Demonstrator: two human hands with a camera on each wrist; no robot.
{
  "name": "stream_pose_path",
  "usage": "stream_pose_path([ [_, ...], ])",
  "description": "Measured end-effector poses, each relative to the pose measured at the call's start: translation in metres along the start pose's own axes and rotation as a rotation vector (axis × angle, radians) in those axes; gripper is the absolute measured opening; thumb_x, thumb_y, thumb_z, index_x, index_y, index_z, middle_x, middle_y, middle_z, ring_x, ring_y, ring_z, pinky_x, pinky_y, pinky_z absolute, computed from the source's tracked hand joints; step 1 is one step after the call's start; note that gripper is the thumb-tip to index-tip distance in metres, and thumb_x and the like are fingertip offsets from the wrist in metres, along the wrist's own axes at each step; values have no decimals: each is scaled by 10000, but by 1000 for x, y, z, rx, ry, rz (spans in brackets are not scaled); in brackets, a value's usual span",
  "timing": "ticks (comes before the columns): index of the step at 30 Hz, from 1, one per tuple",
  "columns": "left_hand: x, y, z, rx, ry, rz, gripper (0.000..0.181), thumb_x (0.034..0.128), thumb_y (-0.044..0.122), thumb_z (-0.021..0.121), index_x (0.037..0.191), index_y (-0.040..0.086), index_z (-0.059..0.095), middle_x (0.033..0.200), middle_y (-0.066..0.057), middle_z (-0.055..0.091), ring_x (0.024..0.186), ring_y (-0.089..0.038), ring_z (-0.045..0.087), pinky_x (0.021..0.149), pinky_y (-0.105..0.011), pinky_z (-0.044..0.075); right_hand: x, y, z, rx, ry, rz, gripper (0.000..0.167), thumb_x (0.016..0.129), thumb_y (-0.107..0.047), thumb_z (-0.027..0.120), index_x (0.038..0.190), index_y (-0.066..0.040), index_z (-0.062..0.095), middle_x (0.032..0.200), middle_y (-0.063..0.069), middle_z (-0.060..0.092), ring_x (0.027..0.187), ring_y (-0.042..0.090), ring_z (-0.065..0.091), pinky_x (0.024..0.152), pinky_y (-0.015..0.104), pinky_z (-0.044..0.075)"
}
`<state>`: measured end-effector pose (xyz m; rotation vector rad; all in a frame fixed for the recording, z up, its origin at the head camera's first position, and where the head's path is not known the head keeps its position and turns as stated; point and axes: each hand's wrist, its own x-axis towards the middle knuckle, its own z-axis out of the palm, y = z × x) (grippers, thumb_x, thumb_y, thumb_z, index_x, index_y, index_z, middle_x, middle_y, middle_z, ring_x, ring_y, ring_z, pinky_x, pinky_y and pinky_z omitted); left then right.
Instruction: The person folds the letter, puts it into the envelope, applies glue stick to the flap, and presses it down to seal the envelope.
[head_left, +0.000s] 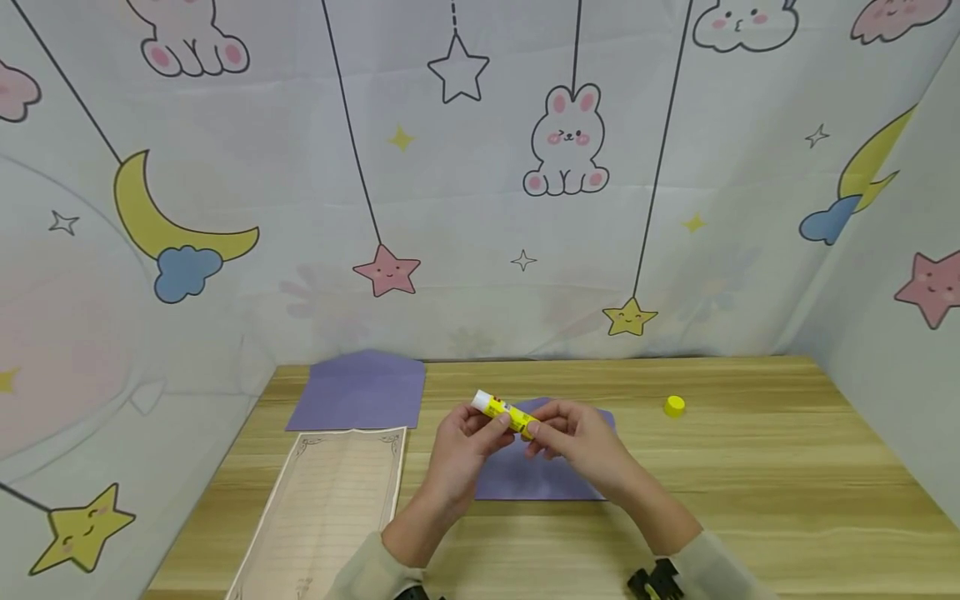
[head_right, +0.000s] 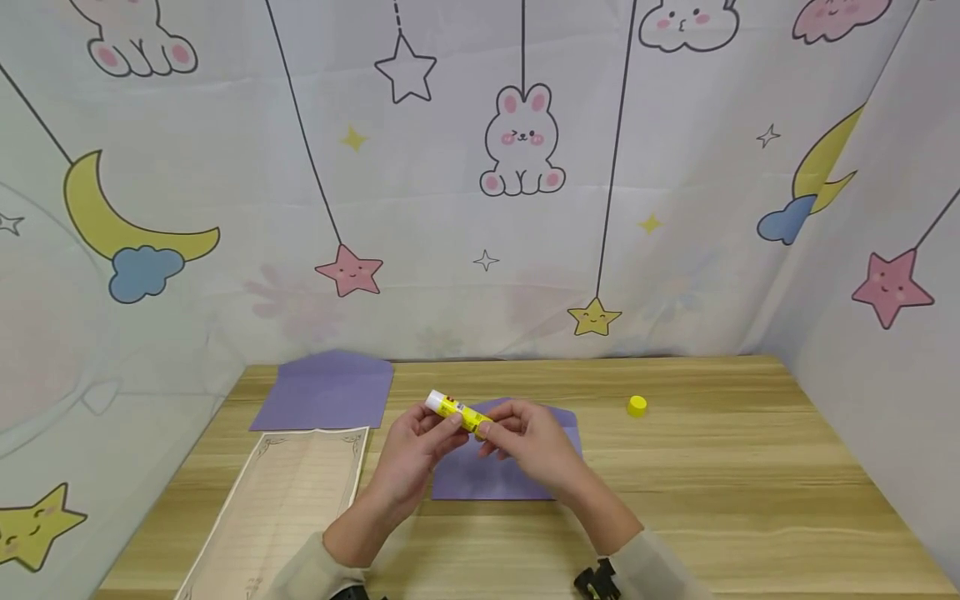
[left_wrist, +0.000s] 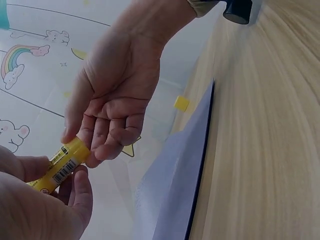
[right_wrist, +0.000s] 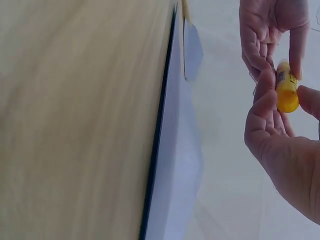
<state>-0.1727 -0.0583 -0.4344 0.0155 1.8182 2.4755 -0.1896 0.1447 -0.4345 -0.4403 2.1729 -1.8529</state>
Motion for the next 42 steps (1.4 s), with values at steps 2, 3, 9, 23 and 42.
stream_pose_path([
  [2, 0, 0, 0, -3, 10, 5, 310, 1002, 49, 727, 1221, -85, 552, 1123, -174, 707, 957, -205, 727, 880, -316, 611, -1, -1, 3, -54, 37, -31, 420, 1009, -273, 770, 1283, 15, 633, 1096, 184, 733, 968, 268, 722, 845, 421, 608],
  [3, 0, 0, 0, -2, 16, 8, 315, 1001, 49, 729, 1223, -89, 553, 1129, -180, 707, 954, -208, 728, 880, -318, 611, -2, -2, 5, -91, 60, -56, 435, 991, -264, 794, 1286, 10, 630, 1100, 156, 733, 966, 247, 719, 834, 395, 610],
  [9, -1, 2, -2, 12, 19, 19, 350, 1013, 83, 728, 1253, -99, 548, 1166, -201, 694, 984, -227, 730, 904, -330, 609, -4, -4, 15, -334, 184, -204, 313, 926, -168, 860, 1160, -90, 666, 989, -19, 726, 886, 134, 694, 718, 286, 588],
  [23, -1, 2, -1, 25, -4, 18, 342, 1018, 86, 728, 1250, -91, 550, 1179, -193, 689, 1004, -226, 724, 923, -340, 605, 0, 0, 3, 72, -3, 25, 340, 1064, -274, 688, 1219, 28, 665, 1111, 286, 712, 933, 334, 732, 855, 501, 610],
  [42, -1, 1, -2, 17, -2, 20, 339, 1015, 77, 726, 1247, -96, 549, 1169, -191, 691, 995, -218, 721, 905, -319, 606, -3, -1, 8, -205, 96, -154, 206, 978, -211, 806, 1106, -85, 705, 984, 88, 754, 888, 275, 739, 772, 414, 625],
])
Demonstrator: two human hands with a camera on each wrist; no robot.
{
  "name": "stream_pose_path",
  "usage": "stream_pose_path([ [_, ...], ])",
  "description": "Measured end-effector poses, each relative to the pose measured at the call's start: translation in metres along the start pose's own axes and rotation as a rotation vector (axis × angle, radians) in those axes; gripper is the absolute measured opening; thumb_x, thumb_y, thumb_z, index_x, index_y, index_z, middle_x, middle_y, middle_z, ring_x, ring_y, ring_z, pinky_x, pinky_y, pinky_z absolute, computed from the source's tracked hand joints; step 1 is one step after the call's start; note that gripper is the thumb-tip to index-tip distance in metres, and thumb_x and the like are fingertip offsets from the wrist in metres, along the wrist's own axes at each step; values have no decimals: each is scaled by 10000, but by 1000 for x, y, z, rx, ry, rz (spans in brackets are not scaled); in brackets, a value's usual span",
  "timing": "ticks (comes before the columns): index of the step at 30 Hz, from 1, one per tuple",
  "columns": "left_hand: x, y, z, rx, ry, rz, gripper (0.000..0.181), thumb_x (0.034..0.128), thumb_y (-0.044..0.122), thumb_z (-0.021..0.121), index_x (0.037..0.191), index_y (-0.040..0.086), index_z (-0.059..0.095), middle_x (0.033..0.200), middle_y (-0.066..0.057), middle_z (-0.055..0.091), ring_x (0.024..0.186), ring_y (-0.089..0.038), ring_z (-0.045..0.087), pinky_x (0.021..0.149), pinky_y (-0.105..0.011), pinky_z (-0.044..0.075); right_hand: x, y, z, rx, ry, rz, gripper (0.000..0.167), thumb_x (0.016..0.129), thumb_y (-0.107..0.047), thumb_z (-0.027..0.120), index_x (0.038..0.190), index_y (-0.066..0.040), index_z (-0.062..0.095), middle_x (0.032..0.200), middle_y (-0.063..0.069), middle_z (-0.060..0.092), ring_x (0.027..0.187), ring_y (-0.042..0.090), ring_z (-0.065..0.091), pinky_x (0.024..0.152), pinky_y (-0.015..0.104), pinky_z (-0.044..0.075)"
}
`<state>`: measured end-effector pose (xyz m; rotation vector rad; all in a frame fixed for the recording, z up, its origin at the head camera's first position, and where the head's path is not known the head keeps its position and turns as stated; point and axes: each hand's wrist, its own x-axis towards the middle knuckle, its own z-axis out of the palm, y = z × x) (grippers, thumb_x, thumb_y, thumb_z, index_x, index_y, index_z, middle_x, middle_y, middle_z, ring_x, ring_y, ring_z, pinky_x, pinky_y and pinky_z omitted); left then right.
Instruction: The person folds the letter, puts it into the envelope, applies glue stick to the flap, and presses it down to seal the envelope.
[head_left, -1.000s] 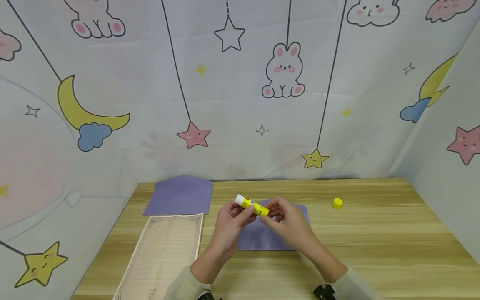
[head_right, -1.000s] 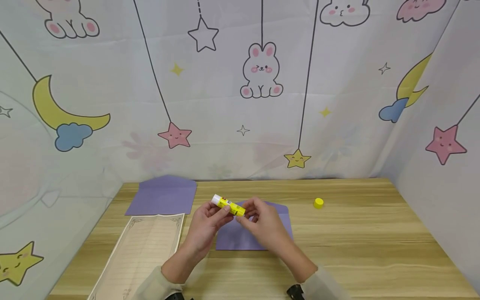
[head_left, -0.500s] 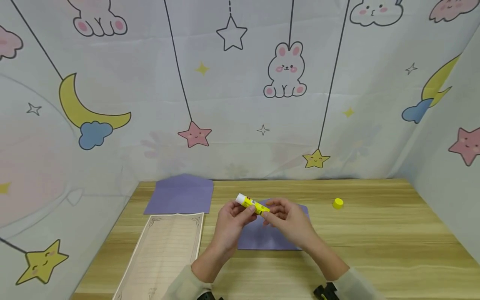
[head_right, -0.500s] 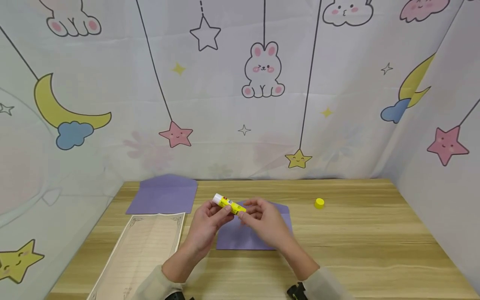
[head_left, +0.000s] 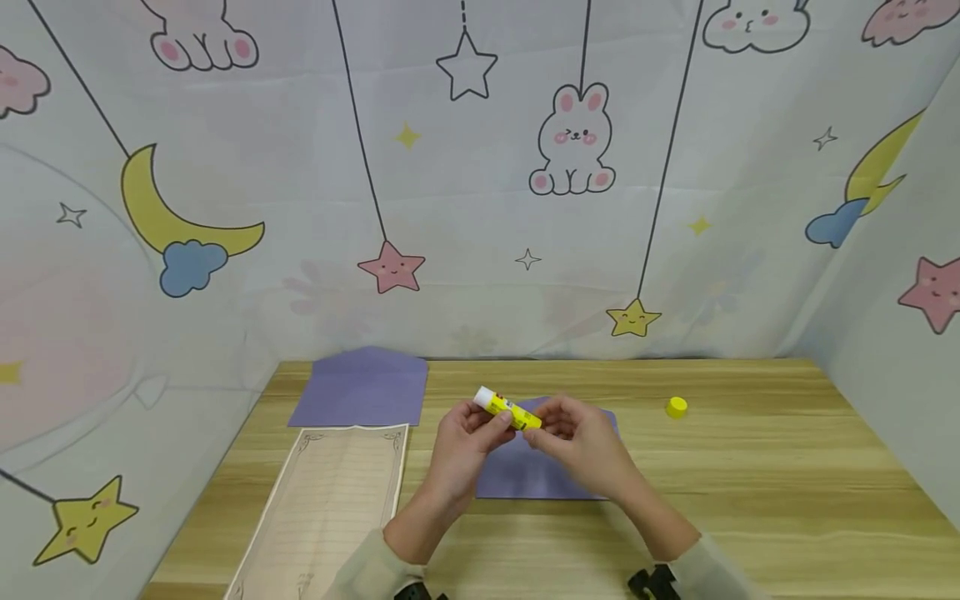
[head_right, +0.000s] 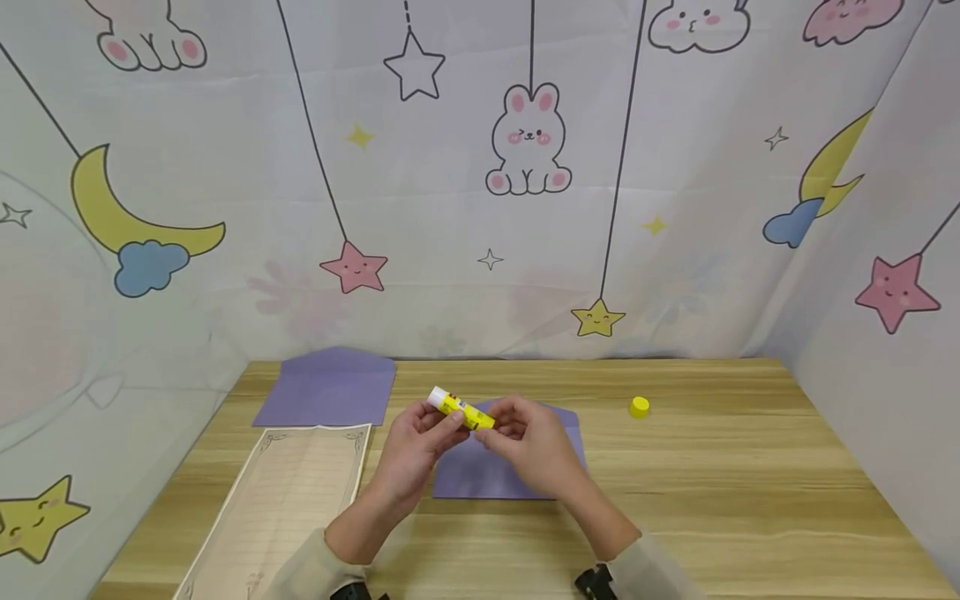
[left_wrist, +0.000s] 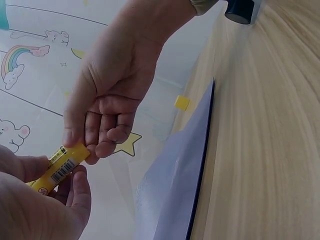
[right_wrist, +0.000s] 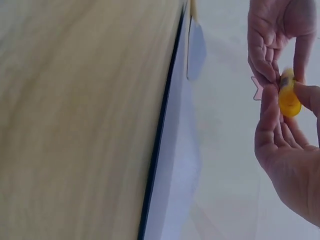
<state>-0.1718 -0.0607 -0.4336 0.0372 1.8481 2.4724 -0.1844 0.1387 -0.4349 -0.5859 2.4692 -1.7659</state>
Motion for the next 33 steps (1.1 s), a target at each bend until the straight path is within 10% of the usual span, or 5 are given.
stream_pose_path([
  [8, 0, 0, 0, 2, -17, -1, 359, 1012, 82, 728, 1263, -96, 543, 1173, -187, 685, 1008, -216, 718, 914, -327, 604, 3, 2, -7, 369, -123, 250, 380, 1049, -279, 710, 1232, 52, 676, 1110, 242, 722, 931, 282, 749, 889, 477, 615],
  [17, 2, -1, -1, -5, 10, -7, 352, 1012, 78, 729, 1258, -95, 546, 1186, -201, 686, 1015, -229, 723, 917, -326, 604, -2, -4, 5, -49, 59, -32, 320, 935, -172, 850, 1164, -47, 665, 992, 31, 734, 886, 179, 699, 735, 316, 610],
  [21, 1, 0, 0, -2, 5, -2, 361, 1012, 76, 729, 1263, -103, 540, 1185, -206, 685, 1008, -228, 723, 914, -331, 606, -2, -4, 5, -79, 68, -66, 234, 951, -132, 828, 1117, -80, 671, 949, 15, 728, 849, 206, 709, 705, 334, 610],
  [33, -1, 1, 1, 4, -15, 0, 357, 1013, 69, 723, 1267, -104, 540, 1190, -207, 684, 1007, -211, 721, 915, -327, 604, 2, 3, -5, 391, -118, 265, 427, 1057, -302, 696, 1275, 57, 621, 1119, 235, 707, 923, 275, 736, 881, 458, 610],
])
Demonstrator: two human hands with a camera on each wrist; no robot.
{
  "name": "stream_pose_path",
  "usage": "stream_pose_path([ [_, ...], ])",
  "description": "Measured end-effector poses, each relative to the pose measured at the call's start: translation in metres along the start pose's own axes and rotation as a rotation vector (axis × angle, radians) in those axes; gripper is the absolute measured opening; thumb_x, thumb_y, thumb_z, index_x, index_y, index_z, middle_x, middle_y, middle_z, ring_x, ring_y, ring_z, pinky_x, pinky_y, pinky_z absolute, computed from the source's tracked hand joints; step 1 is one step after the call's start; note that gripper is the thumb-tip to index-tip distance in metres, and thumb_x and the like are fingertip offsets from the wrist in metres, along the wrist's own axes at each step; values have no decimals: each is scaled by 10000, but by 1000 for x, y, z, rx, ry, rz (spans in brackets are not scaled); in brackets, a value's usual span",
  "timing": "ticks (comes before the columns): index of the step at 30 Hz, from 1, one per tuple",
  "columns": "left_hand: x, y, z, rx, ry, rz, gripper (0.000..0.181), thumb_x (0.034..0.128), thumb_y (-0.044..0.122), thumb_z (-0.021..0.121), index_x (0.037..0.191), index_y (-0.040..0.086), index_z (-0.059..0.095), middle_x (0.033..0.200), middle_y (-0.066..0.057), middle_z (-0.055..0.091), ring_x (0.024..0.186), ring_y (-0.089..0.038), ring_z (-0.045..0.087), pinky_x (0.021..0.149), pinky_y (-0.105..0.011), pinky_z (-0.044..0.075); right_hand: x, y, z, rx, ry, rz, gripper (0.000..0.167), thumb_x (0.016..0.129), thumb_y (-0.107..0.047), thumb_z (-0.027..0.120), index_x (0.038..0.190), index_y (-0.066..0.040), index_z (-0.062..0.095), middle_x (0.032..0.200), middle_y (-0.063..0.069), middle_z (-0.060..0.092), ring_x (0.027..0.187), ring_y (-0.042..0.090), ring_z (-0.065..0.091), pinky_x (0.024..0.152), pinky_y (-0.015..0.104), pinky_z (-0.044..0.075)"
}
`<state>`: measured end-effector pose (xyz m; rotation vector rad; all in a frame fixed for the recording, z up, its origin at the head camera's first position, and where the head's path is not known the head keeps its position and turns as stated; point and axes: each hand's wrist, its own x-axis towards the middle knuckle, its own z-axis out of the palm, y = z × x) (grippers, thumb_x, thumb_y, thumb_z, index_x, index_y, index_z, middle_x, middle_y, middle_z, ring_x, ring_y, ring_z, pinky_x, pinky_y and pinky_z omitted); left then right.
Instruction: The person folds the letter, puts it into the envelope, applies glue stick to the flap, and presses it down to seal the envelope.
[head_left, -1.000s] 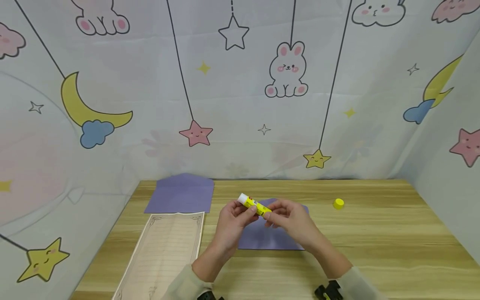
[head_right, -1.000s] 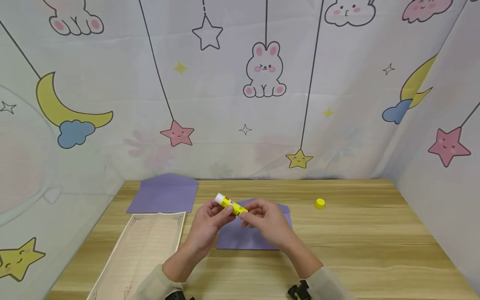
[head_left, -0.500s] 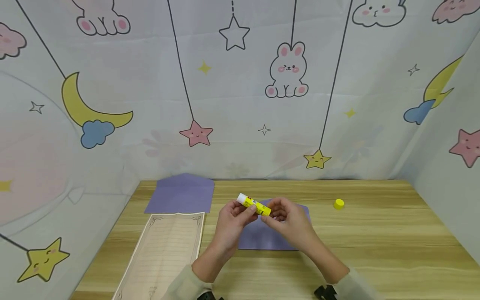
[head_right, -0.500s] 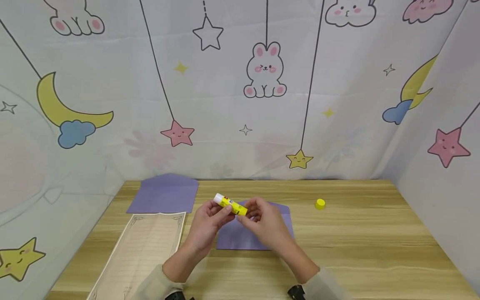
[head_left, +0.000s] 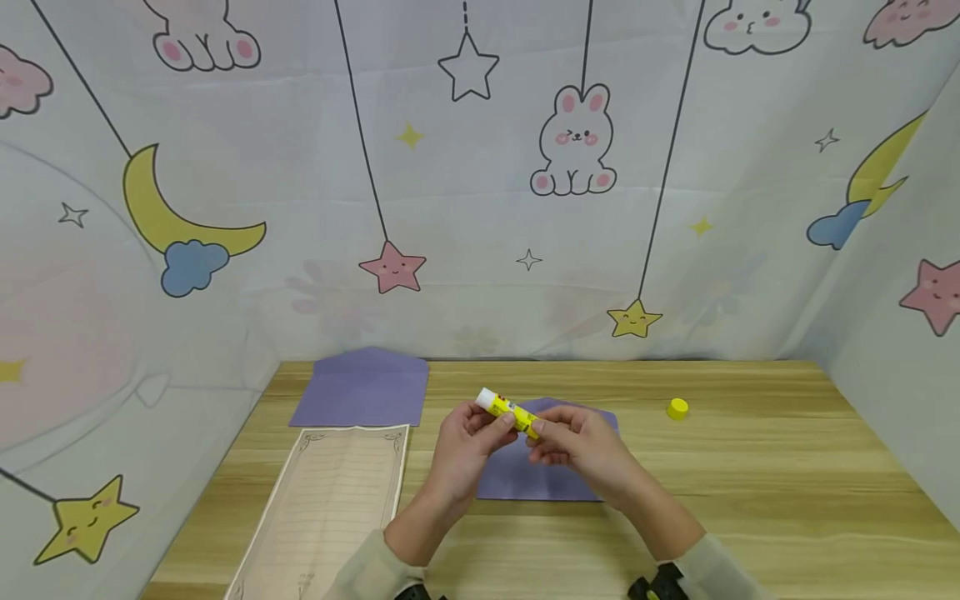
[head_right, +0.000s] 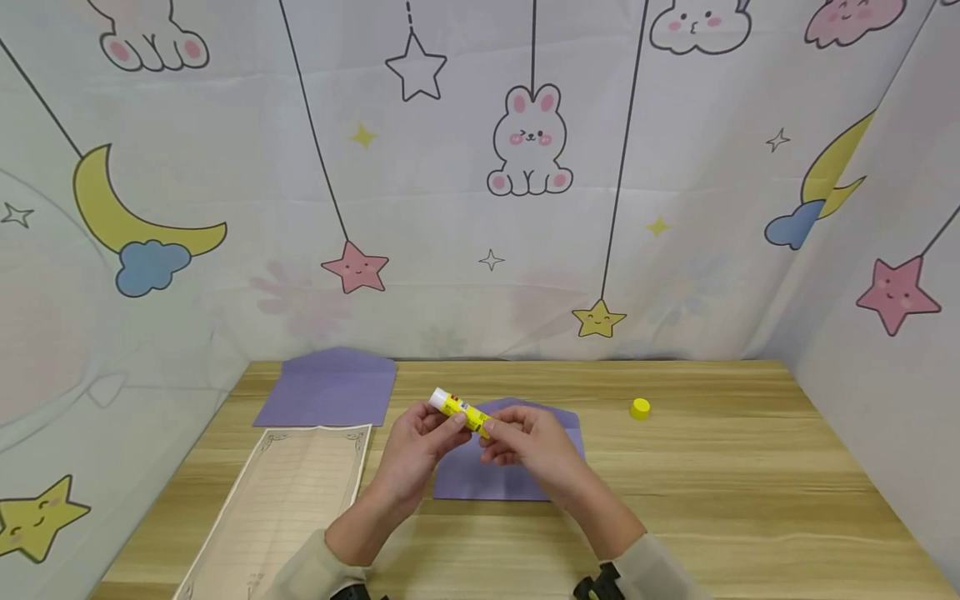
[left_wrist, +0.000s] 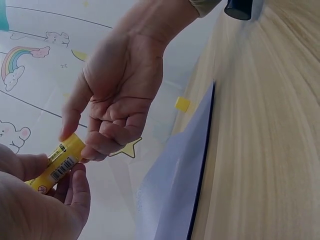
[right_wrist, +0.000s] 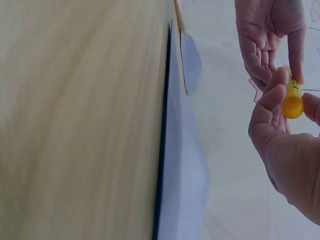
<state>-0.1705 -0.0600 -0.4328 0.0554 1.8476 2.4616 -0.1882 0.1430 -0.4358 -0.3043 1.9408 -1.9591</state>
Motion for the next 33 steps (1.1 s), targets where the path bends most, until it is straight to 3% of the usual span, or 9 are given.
stream_pose_path([
  [3, 1, 0, 0, -6, 9, 1, 349, 1011, 65, 725, 1260, -99, 544, 1183, -197, 687, 1009, -213, 721, 916, -326, 603, -1, -1, 3, -97, 49, -55, 426, 1022, -287, 749, 1292, 16, 621, 1111, 194, 714, 940, 271, 737, 865, 417, 614],
  [8, 1, 0, 0, -7, 26, 6, 333, 1011, 69, 731, 1242, -89, 551, 1171, -188, 695, 1003, -220, 729, 913, -331, 606, -4, -2, 12, -348, 180, -231, 376, 933, -197, 854, 1220, -59, 655, 1030, 61, 722, 900, 212, 706, 740, 301, 607],
  [11, 1, 0, 0, -9, 30, 0, 329, 1009, 70, 733, 1236, -83, 550, 1168, -187, 695, 999, -219, 730, 909, -329, 608, -5, -1, 14, -426, 211, -299, 302, 933, -144, 847, 1170, -78, 672, 989, 22, 721, 864, 198, 696, 694, 288, 597],
  [14, 0, 1, 0, -8, 28, -2, 335, 1011, 71, 732, 1241, -84, 545, 1175, -190, 691, 1004, -218, 728, 910, -328, 607, -5, -1, 12, -402, 176, -293, 259, 967, -152, 812, 1168, -72, 670, 988, 63, 726, 869, 266, 724, 729, 352, 623],
  [18, 0, 1, 0, -1, 17, 0, 344, 1014, 74, 730, 1252, -88, 542, 1186, -195, 686, 1016, -223, 724, 920, -334, 604, -3, -2, 6, -227, 74, -181, 292, 1023, -222, 749, 1204, -13, 656, 1046, 221, 723, 898, 347, 738, 826, 477, 625],
  [20, 0, 1, 0, 3, 11, -2, 349, 1014, 79, 730, 1257, -86, 541, 1189, -192, 683, 1025, -223, 719, 925, -335, 603, -2, -2, 3, -114, 31, -105, 334, 1046, -254, 716, 1221, 22, 652, 1079, 257, 711, 898, 320, 737, 855, 483, 618],
  [24, -1, 2, 0, 3, 1, 3, 357, 1015, 87, 730, 1261, -86, 537, 1189, -187, 682, 1034, -221, 713, 929, -335, 601, -1, -3, 1, 34, -16, -6, 388, 1075, -285, 668, 1246, 62, 637, 1076, 200, 716, 881, 240, 732, 860, 431, 618],
  [27, -1, 2, 0, -2, 4, 9, 354, 1015, 87, 728, 1255, -88, 535, 1184, -188, 684, 1028, -222, 718, 930, -332, 600, -2, -3, 2, -27, 13, -34, 417, 1053, -289, 704, 1299, 37, 615, 1083, 194, 720, 912, 268, 739, 870, 463, 612],
  [33, 0, 2, 0, -4, 22, 8, 351, 1018, 94, 730, 1248, -92, 541, 1174, -197, 690, 1009, -232, 727, 930, -339, 602, -5, -3, 12, -351, 173, -269, 400, 931, -175, 855, 1253, -72, 641, 1061, 74, 713, 906, 217, 706, 754, 327, 613],
])
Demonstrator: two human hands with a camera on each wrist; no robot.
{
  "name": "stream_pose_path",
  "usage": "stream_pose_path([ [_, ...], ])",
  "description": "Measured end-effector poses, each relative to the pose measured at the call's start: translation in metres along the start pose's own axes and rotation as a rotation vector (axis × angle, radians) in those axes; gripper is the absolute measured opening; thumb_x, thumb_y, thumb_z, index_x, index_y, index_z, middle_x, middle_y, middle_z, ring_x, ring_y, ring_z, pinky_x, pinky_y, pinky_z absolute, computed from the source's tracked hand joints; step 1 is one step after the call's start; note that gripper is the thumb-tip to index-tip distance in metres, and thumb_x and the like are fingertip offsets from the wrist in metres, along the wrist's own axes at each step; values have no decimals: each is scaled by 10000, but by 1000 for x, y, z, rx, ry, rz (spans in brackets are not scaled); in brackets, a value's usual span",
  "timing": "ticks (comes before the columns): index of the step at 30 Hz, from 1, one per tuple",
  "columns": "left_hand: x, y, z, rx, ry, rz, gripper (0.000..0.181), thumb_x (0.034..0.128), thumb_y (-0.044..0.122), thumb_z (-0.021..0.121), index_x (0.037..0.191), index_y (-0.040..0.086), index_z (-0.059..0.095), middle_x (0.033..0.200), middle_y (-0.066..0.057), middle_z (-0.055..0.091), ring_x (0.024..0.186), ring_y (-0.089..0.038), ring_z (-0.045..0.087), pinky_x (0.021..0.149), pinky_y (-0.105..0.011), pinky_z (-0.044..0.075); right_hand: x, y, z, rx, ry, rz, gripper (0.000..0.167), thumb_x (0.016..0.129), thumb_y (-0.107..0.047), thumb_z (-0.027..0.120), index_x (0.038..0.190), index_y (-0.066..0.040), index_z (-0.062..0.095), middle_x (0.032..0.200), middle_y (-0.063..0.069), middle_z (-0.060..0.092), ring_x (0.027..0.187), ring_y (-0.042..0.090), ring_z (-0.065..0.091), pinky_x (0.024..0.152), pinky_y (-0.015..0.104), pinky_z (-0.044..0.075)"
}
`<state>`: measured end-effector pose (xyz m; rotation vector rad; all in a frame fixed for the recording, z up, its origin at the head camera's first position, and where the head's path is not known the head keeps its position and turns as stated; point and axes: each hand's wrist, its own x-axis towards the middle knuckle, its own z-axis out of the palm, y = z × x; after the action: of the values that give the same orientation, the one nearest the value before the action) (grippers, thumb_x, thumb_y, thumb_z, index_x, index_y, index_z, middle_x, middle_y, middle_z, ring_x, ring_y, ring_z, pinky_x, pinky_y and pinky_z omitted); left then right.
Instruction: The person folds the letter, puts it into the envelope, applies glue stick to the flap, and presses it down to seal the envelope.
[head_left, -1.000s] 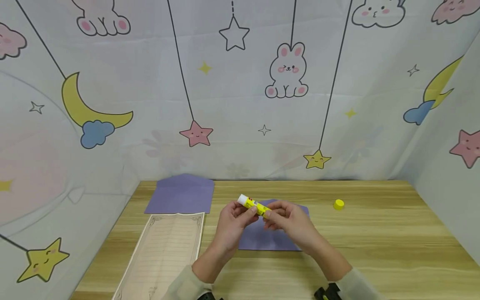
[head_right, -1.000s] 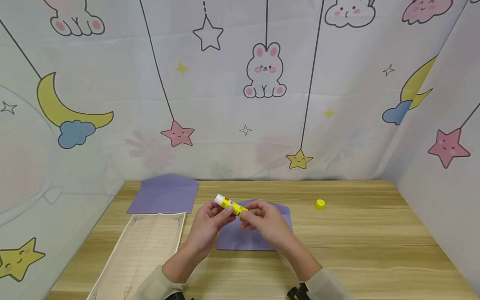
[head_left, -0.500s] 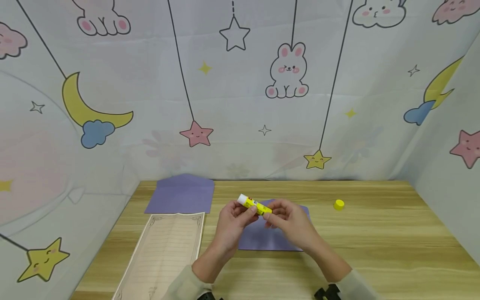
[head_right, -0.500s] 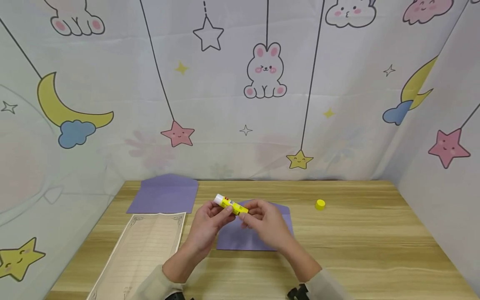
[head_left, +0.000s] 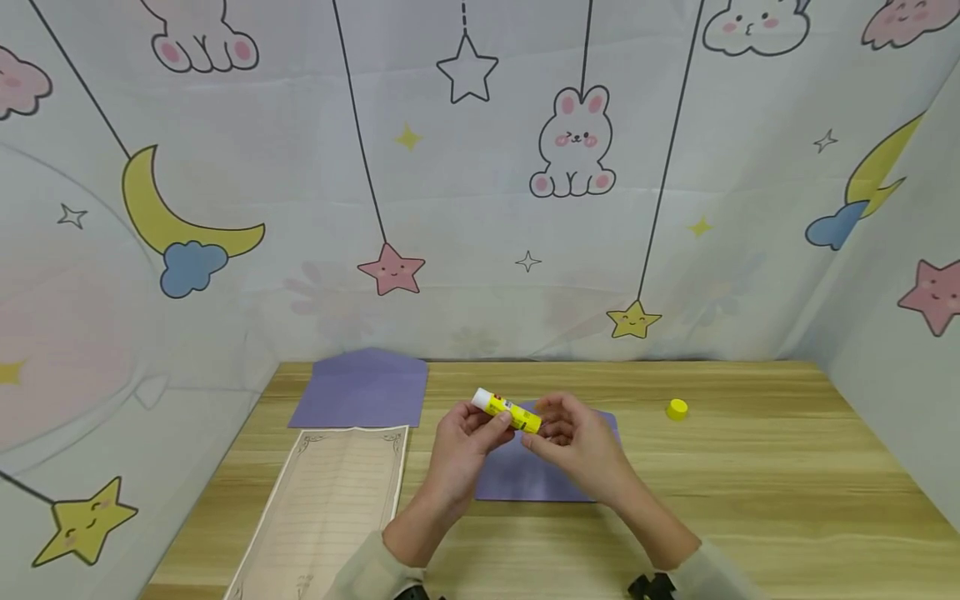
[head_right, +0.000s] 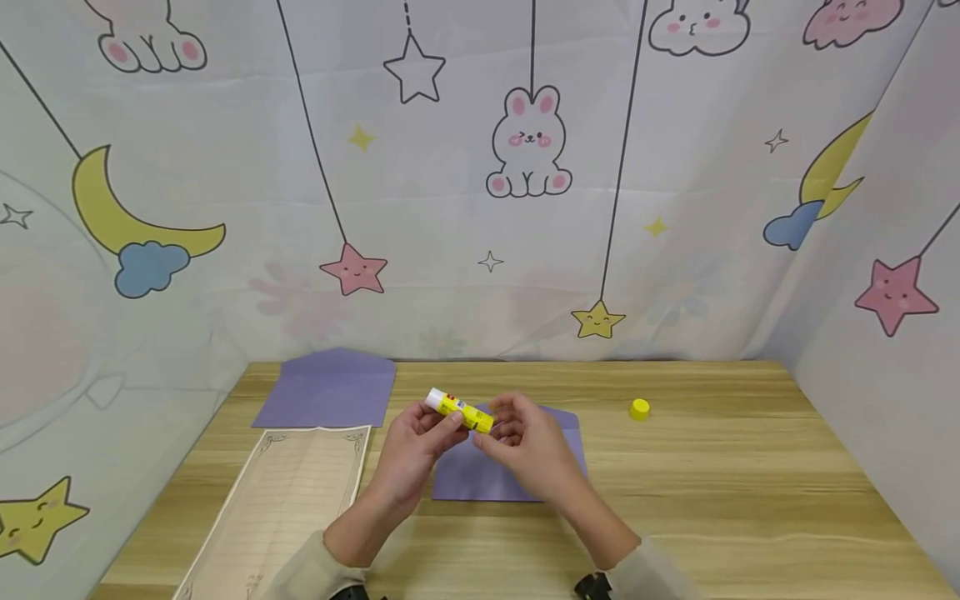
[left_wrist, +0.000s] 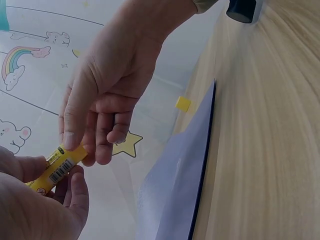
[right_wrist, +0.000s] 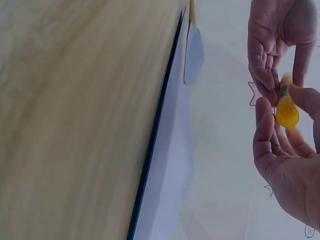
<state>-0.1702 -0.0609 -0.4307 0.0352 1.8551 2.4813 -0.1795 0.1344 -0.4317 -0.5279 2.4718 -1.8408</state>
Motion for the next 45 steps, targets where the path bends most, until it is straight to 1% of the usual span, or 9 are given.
stream_pose_path([
  [6, -1, 1, 0, 4, -4, -7, 359, 1018, 105, 734, 1251, -88, 539, 1175, -191, 687, 1016, -229, 725, 938, -342, 600, 0, 2, 1, -49, -4, -76, 259, 971, -150, 809, 1172, -77, 665, 1010, 63, 722, 869, 255, 721, 725, 336, 617],
  [11, -1, 1, 0, 4, -13, -4, 357, 1018, 95, 730, 1254, -91, 537, 1180, -195, 684, 1020, -229, 723, 933, -337, 601, 2, 5, -5, 148, -111, 83, 301, 1048, -247, 716, 1229, -15, 653, 1065, 225, 719, 900, 348, 729, 831, 473, 622],
  [17, -1, -1, 0, 3, -19, 0, 346, 1013, 83, 729, 1246, -88, 538, 1166, -189, 689, 1007, -220, 721, 924, -328, 601, 4, 7, -9, 398, -199, 273, 445, 1092, -345, 633, 1264, 64, 621, 1094, 202, 704, 898, 245, 713, 848, 401, 607],
  [20, 0, -1, 1, -2, -14, 1, 341, 1012, 78, 728, 1244, -86, 541, 1167, -186, 688, 1011, -218, 721, 924, -327, 601, 3, 7, -7, 342, -172, 249, 452, 1075, -353, 660, 1286, 44, 612, 1099, 192, 716, 924, 266, 726, 857, 416, 608],
  [24, 1, -2, 0, -4, -6, 2, 339, 1012, 78, 730, 1241, -88, 544, 1165, -188, 687, 1018, -222, 722, 933, -337, 600, 2, 5, -2, 129, -73, 130, 463, 989, -290, 794, 1317, -24, 602, 1116, 141, 718, 967, 279, 716, 844, 401, 614],
  [30, 0, -2, -1, -2, -10, 0, 357, 1017, 102, 735, 1248, -88, 540, 1171, -190, 681, 1028, -233, 720, 948, -347, 597, 0, 2, 2, -63, 7, -19, 303, 947, -164, 836, 1184, -104, 656, 1027, 26, 711, 897, 224, 687, 719, 304, 588],
  [34, 0, -1, -1, 1, -8, 0, 344, 1018, 98, 731, 1240, -85, 541, 1164, -184, 683, 1021, -226, 721, 933, -337, 601, 0, 2, 0, -11, -44, 14, 254, 1000, -192, 777, 1198, -82, 662, 1022, 96, 724, 893, 275, 715, 763, 391, 617],
  [41, 1, -2, 0, -3, -7, 6, 346, 1003, 65, 733, 1242, -95, 541, 1159, -190, 690, 1002, -216, 724, 915, -334, 607, 3, 4, -8, 293, -203, 234, 448, 1103, -321, 614, 1266, 96, 613, 1067, 223, 701, 891, 273, 717, 866, 469, 609],
  [45, 1, -2, 0, 4, -5, 12, 354, 1005, 69, 733, 1247, -101, 539, 1166, -198, 689, 1000, -213, 721, 914, -331, 607, 3, 2, -8, 279, -203, 250, 500, 1098, -371, 614, 1323, 75, 593, 1087, 201, 712, 910, 283, 719, 863, 454, 606],
])
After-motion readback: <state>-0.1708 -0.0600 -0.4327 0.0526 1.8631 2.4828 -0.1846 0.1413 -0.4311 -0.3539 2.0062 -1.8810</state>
